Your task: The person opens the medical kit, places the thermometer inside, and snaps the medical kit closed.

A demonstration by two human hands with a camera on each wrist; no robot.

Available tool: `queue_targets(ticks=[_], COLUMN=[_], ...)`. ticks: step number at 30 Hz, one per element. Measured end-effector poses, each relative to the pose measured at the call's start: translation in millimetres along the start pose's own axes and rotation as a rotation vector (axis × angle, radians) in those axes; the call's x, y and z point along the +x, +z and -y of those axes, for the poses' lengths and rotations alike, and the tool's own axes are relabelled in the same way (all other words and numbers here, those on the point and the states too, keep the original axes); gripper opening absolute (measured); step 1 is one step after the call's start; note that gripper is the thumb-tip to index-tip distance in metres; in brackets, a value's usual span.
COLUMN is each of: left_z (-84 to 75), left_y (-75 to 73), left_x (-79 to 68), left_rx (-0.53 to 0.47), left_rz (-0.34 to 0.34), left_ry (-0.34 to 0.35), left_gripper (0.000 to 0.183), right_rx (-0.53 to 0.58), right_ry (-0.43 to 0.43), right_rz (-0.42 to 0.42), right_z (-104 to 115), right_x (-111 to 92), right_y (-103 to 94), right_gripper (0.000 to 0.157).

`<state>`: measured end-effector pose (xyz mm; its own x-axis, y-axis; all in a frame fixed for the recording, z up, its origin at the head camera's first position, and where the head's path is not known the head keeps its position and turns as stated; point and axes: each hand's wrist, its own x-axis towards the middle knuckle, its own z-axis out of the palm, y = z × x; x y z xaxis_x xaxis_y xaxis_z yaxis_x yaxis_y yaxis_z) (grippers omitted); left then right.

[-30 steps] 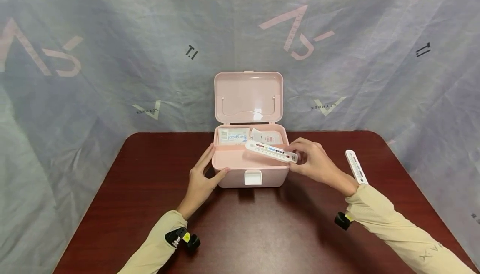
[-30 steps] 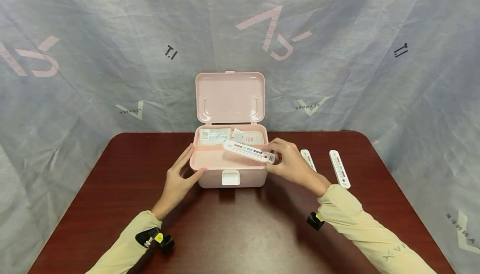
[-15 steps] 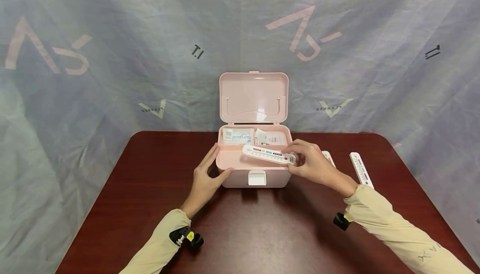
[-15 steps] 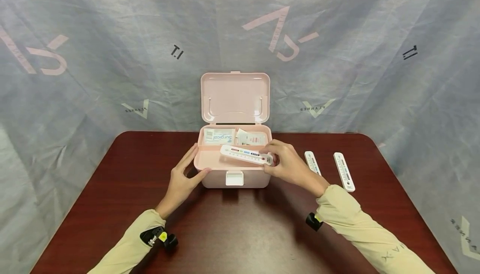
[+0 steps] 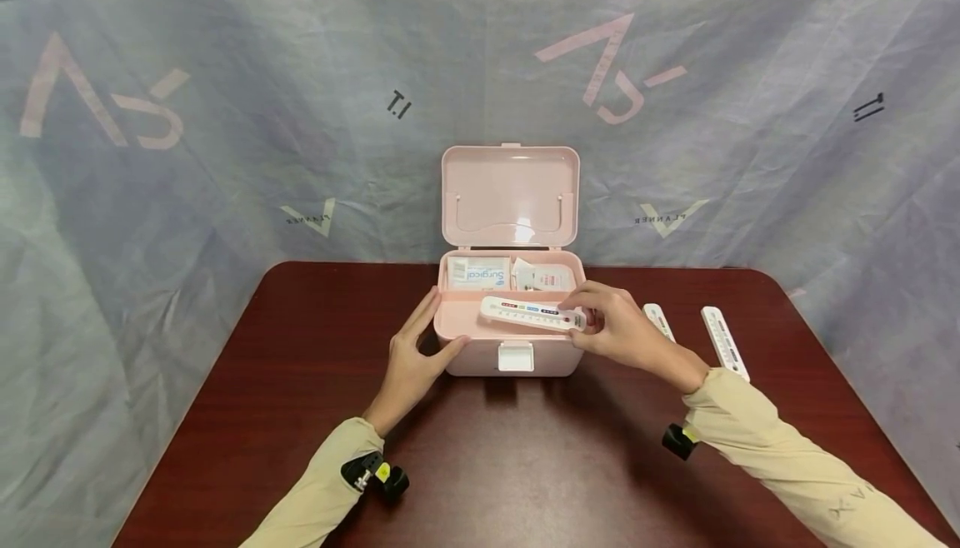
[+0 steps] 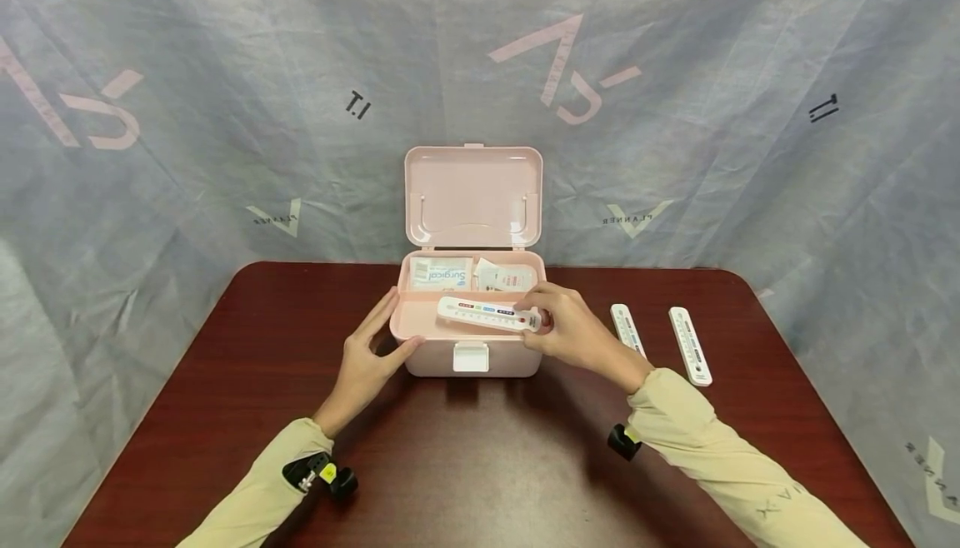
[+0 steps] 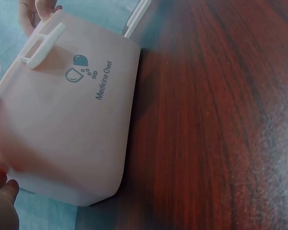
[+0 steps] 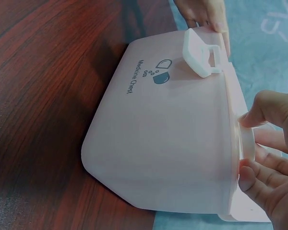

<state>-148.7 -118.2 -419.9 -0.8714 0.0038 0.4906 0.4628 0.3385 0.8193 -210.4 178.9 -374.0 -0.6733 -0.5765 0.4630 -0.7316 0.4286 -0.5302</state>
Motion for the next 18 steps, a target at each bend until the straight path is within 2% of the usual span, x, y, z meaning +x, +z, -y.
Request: queue_targets(ticks=[6,14,18], left_z=[1.0,3.9,14.6], left_y=[0.9,0.5,2.5], left_x=[0.5,-2.1,-0.8], left_rx=[-0.003,-0.002,-0.008], left_rz=[-0.002,0.000,-0.001], left_ry=[0.002,0.003,0.010], left_gripper=[0.072,0.072,0.073], right_rx=[-0.015,-0.013,-0.015], right_ry=[-0.031,-0.023,-0.031], right_rz=[0.000,0.025,0.026], right_z=[-2.6,-3.3,-3.7], right_x=[3.9,6.8,9.3], right_y=[1.6,3.6,3.0], right_gripper=[0.027,0.026,0.026])
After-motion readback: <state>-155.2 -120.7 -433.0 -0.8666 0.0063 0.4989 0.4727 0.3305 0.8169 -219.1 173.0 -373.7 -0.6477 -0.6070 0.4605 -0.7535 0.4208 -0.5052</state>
